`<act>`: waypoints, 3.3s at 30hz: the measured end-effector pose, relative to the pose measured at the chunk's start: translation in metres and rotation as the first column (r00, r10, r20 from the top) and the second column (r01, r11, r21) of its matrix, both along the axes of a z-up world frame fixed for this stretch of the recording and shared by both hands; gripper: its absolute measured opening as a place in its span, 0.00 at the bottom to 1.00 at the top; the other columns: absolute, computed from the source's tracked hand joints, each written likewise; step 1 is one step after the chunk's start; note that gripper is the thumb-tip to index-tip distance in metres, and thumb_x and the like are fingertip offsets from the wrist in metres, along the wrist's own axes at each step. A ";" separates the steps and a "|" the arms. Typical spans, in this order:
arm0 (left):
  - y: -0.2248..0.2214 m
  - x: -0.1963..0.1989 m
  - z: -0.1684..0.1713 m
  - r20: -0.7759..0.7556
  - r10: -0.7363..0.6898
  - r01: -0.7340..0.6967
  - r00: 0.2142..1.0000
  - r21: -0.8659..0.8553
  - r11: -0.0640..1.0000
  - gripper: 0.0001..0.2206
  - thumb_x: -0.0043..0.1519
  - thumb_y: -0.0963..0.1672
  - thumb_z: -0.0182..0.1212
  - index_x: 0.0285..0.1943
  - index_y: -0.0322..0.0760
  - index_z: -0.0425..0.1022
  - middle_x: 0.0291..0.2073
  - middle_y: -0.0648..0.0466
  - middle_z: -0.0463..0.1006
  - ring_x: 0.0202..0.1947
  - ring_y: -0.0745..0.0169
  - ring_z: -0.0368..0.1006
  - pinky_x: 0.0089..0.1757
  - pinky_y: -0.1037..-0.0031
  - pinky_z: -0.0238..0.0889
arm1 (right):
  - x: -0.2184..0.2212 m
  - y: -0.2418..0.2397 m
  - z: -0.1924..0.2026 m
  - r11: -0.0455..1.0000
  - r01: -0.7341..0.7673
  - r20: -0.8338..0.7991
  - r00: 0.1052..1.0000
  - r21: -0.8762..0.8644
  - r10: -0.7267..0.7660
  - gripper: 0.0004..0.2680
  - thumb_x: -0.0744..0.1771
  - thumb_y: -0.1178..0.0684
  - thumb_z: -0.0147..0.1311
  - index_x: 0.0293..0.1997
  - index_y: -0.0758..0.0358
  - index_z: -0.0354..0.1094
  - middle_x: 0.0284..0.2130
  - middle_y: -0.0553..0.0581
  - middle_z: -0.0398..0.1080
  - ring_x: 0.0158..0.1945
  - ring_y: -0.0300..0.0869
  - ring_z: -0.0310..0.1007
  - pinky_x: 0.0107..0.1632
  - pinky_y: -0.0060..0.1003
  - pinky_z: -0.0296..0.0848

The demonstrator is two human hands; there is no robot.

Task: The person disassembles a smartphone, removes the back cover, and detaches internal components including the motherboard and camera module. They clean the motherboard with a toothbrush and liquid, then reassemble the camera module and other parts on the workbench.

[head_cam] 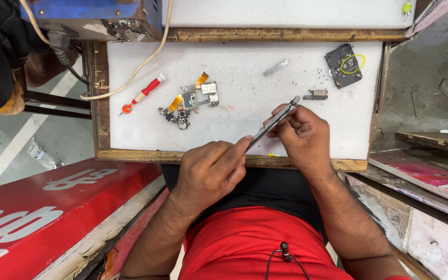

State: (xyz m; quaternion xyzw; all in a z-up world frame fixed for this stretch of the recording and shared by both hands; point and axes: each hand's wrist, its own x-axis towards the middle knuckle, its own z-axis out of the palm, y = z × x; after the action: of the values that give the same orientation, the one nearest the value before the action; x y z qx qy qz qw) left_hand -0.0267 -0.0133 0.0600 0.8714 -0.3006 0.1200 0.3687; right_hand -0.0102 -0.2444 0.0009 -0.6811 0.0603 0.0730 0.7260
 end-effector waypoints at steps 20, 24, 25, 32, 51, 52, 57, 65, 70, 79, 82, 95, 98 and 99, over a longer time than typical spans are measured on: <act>0.015 0.001 0.012 -0.075 -0.011 0.015 0.997 0.060 0.998 0.20 0.62 0.39 0.67 0.64 0.34 0.75 0.28 0.53 0.74 0.24 0.66 0.72 0.28 0.75 0.69 | 0.000 0.005 0.012 0.904 -0.043 0.069 0.994 -0.425 0.079 0.04 0.70 0.64 0.52 0.46 0.69 0.73 0.32 0.56 0.80 0.36 0.34 0.82 0.40 0.28 0.81; 0.024 0.001 0.002 -0.376 0.005 -0.090 0.927 -0.210 0.974 0.18 0.65 0.40 0.65 0.65 0.34 0.75 0.35 0.54 0.78 0.31 0.70 0.75 0.34 0.77 0.69 | -0.003 0.001 0.021 0.937 -0.040 0.127 0.988 -0.347 0.089 0.03 0.69 0.64 0.57 0.45 0.73 0.74 0.32 0.58 0.79 0.35 0.37 0.80 0.39 0.30 0.79; 0.027 0.000 -0.001 -0.496 -0.048 -0.121 0.867 -0.304 0.945 0.18 0.66 0.40 0.63 0.65 0.32 0.75 0.36 0.54 0.80 0.31 0.72 0.73 0.34 0.78 0.69 | -0.006 -0.003 0.024 0.955 -0.035 0.130 0.989 -0.294 0.076 0.03 0.69 0.64 0.56 0.45 0.73 0.74 0.33 0.59 0.78 0.36 0.38 0.80 0.41 0.31 0.80; 0.031 0.001 -0.031 -0.705 -0.484 -0.361 0.518 -0.694 0.624 0.21 0.68 0.42 0.59 0.67 0.20 0.70 0.47 0.47 0.82 0.43 0.70 0.75 0.45 0.79 0.70 | -0.041 -0.086 0.038 0.887 0.318 0.313 0.925 -0.335 -0.214 0.04 0.75 0.65 0.54 0.45 0.74 0.72 0.36 0.65 0.76 0.39 0.44 0.81 0.44 0.35 0.82; 0.018 0.001 -0.055 -0.516 -0.804 -0.562 0.296 -0.775 0.290 0.23 0.67 0.42 0.59 0.67 0.17 0.66 0.52 0.37 0.80 0.51 0.57 0.81 0.52 0.67 0.76 | -0.055 -0.186 0.016 0.692 0.525 0.289 0.851 -0.495 -0.439 0.05 0.77 0.62 0.46 0.57 0.67 0.70 0.48 0.55 0.76 0.50 0.37 0.79 0.52 0.30 0.79; 0.016 0.001 -0.055 -0.499 -0.816 -0.558 0.291 -0.782 0.279 0.22 0.67 0.41 0.59 0.68 0.17 0.66 0.52 0.37 0.80 0.51 0.56 0.81 0.52 0.67 0.76 | -0.051 -0.166 0.021 0.770 0.536 0.280 0.842 -0.346 -0.460 0.05 0.76 0.64 0.49 0.56 0.66 0.71 0.46 0.55 0.77 0.48 0.36 0.80 0.52 0.27 0.80; 0.015 -0.003 -0.046 -0.570 -0.759 -0.542 0.314 -0.764 0.350 0.23 0.66 0.42 0.60 0.67 0.18 0.67 0.49 0.41 0.81 0.45 0.62 0.80 0.46 0.73 0.76 | -0.032 -0.084 0.055 0.804 0.292 0.395 0.916 -0.518 -0.078 0.04 0.76 0.65 0.52 0.53 0.70 0.73 0.43 0.61 0.77 0.46 0.40 0.81 0.49 0.30 0.82; 0.015 -0.021 -0.003 -0.509 -0.128 -0.147 0.851 -0.466 0.872 0.18 0.65 0.43 0.63 0.62 0.25 0.76 0.31 0.53 0.82 0.27 0.70 0.76 0.32 0.80 0.69 | -0.027 -0.016 0.087 0.783 0.042 0.186 0.978 -0.621 0.095 0.07 0.69 0.64 0.55 0.50 0.70 0.76 0.32 0.57 0.80 0.35 0.38 0.80 0.39 0.29 0.76; 0.017 -0.025 0.013 -0.239 -0.051 -0.045 0.970 -0.380 0.924 0.17 0.66 0.40 0.63 0.63 0.26 0.73 0.40 0.45 0.83 0.36 0.61 0.84 0.38 0.72 0.77 | -0.027 -0.002 0.094 0.844 0.015 0.195 0.975 -0.536 0.106 0.06 0.70 0.63 0.53 0.51 0.68 0.75 0.32 0.54 0.79 0.36 0.34 0.80 0.40 0.26 0.78; 0.013 -0.026 0.026 -0.020 -0.027 0.021 0.999 -0.230 0.973 0.18 0.63 0.37 0.66 0.61 0.25 0.71 0.38 0.48 0.83 0.33 0.61 0.81 0.34 0.72 0.75 | -0.027 -0.004 0.092 0.781 0.014 0.200 0.970 -0.624 0.142 0.04 0.71 0.61 0.53 0.46 0.68 0.75 0.30 0.54 0.79 0.35 0.35 0.81 0.37 0.27 0.77; 0.011 -0.027 0.027 -0.011 -0.045 0.043 0.999 -0.185 0.982 0.19 0.62 0.37 0.67 0.62 0.25 0.73 0.32 0.52 0.80 0.31 0.63 0.79 0.33 0.72 0.74 | -0.024 0.000 0.090 0.769 0.038 0.218 0.967 -0.638 0.134 0.04 0.71 0.61 0.51 0.44 0.67 0.74 0.31 0.54 0.79 0.35 0.35 0.81 0.36 0.27 0.78; 0.011 -0.023 0.026 -0.048 -0.071 0.064 0.996 -0.141 0.988 0.20 0.62 0.38 0.68 0.63 0.26 0.72 0.32 0.51 0.80 0.31 0.62 0.79 0.33 0.70 0.72 | -0.024 -0.004 0.068 0.589 0.186 0.320 0.938 -0.786 0.130 0.03 0.70 0.62 0.55 0.37 0.66 0.71 0.23 0.56 0.71 0.26 0.36 0.72 0.28 0.31 0.68; 0.015 -0.023 0.021 -0.195 -0.046 0.004 0.980 -0.214 0.977 0.19 0.63 0.39 0.66 0.64 0.27 0.73 0.33 0.51 0.80 0.31 0.64 0.80 0.34 0.71 0.73 | -0.028 -0.008 0.069 0.716 0.110 0.251 0.964 -0.689 0.093 0.03 0.69 0.62 0.54 0.44 0.67 0.75 0.24 0.53 0.73 0.26 0.33 0.73 0.30 0.30 0.69; 0.016 -0.022 0.017 -0.264 -0.040 -0.027 0.964 -0.246 0.969 0.19 0.63 0.39 0.65 0.64 0.28 0.73 0.32 0.50 0.80 0.31 0.66 0.80 0.34 0.72 0.73 | -0.029 -0.010 0.069 0.754 0.093 0.228 0.971 -0.651 0.077 0.03 0.70 0.62 0.54 0.43 0.68 0.75 0.23 0.53 0.74 0.26 0.33 0.73 0.30 0.30 0.69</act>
State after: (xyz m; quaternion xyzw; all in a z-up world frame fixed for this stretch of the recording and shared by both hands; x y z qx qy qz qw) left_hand -0.0491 0.0022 0.0774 0.8257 -0.2338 0.0371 0.5120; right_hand -0.0389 -0.2540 0.0698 -0.8958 -0.0034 -0.0389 0.4427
